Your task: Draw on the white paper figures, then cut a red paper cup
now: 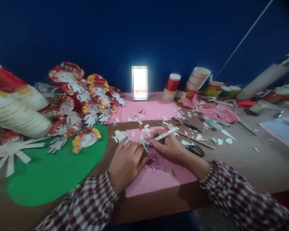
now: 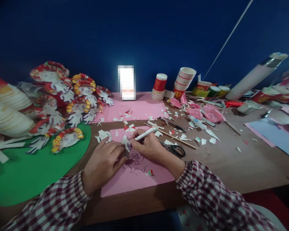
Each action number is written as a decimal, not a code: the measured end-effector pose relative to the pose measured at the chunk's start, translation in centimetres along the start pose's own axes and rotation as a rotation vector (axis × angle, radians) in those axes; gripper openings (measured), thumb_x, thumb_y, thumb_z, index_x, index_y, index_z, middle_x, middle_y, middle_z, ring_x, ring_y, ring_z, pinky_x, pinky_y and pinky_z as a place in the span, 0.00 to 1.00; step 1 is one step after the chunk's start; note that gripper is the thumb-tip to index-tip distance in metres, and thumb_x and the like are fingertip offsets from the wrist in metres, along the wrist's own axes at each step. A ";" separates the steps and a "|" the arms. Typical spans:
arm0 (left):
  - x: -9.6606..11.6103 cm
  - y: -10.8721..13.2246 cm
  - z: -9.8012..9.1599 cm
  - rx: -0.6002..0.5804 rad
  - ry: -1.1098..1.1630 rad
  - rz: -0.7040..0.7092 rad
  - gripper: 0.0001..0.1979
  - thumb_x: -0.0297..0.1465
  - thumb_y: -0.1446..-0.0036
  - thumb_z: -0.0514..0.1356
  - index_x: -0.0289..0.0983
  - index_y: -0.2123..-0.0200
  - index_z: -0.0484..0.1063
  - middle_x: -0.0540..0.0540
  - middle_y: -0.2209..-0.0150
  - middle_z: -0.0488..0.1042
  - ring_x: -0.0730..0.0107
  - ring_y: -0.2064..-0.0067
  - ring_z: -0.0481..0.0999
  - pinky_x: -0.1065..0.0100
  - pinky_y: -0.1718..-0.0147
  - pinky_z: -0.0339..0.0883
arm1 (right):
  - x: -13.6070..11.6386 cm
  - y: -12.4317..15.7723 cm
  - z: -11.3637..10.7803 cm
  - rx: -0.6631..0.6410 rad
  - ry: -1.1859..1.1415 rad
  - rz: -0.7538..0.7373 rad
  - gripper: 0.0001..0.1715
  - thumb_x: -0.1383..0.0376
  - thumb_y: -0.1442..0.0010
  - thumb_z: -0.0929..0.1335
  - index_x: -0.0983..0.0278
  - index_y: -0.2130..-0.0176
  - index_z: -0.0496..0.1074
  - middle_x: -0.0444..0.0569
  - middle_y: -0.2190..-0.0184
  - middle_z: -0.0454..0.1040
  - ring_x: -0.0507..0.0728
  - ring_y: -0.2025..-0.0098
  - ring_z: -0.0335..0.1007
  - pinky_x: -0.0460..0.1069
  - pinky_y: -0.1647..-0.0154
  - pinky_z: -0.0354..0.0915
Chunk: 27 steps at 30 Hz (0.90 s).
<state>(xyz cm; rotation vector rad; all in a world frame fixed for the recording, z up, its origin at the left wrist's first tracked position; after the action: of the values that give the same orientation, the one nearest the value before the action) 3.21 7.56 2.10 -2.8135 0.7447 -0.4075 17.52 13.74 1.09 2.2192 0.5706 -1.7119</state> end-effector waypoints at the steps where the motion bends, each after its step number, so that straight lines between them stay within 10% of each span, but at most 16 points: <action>1: 0.0 0.0 0.0 -0.006 0.003 -0.004 0.12 0.38 0.39 0.52 0.36 0.64 0.70 0.45 0.64 0.73 0.62 0.59 0.70 0.48 0.47 0.53 | 0.1 -0.1 0.0 0.005 -0.008 -0.001 0.06 0.62 0.43 0.66 0.64 0.67 0.68 0.43 0.75 0.67 0.50 0.73 0.62 0.45 0.74 0.59; 27: 0.3 0.1 -0.1 0.092 0.008 -0.063 0.09 0.33 0.42 0.54 0.35 0.65 0.70 0.44 0.63 0.73 0.65 0.58 0.71 0.52 0.45 0.54 | -0.8 -0.3 -0.5 0.084 -0.018 -0.105 0.08 0.63 0.44 0.64 0.64 0.64 0.68 0.47 0.70 0.72 0.55 0.69 0.68 0.50 0.66 0.66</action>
<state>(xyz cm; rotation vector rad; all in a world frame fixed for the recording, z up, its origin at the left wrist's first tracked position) 3.45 7.31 2.22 -2.7561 0.6231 -0.4514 17.61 14.14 2.04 2.2651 0.6317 -1.8380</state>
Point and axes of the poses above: each hand's wrist, its own y-axis away from the middle knuckle, its own z-axis out of the palm, x = y × z, the point moved 4 cm from there along -y, towards the middle knuckle
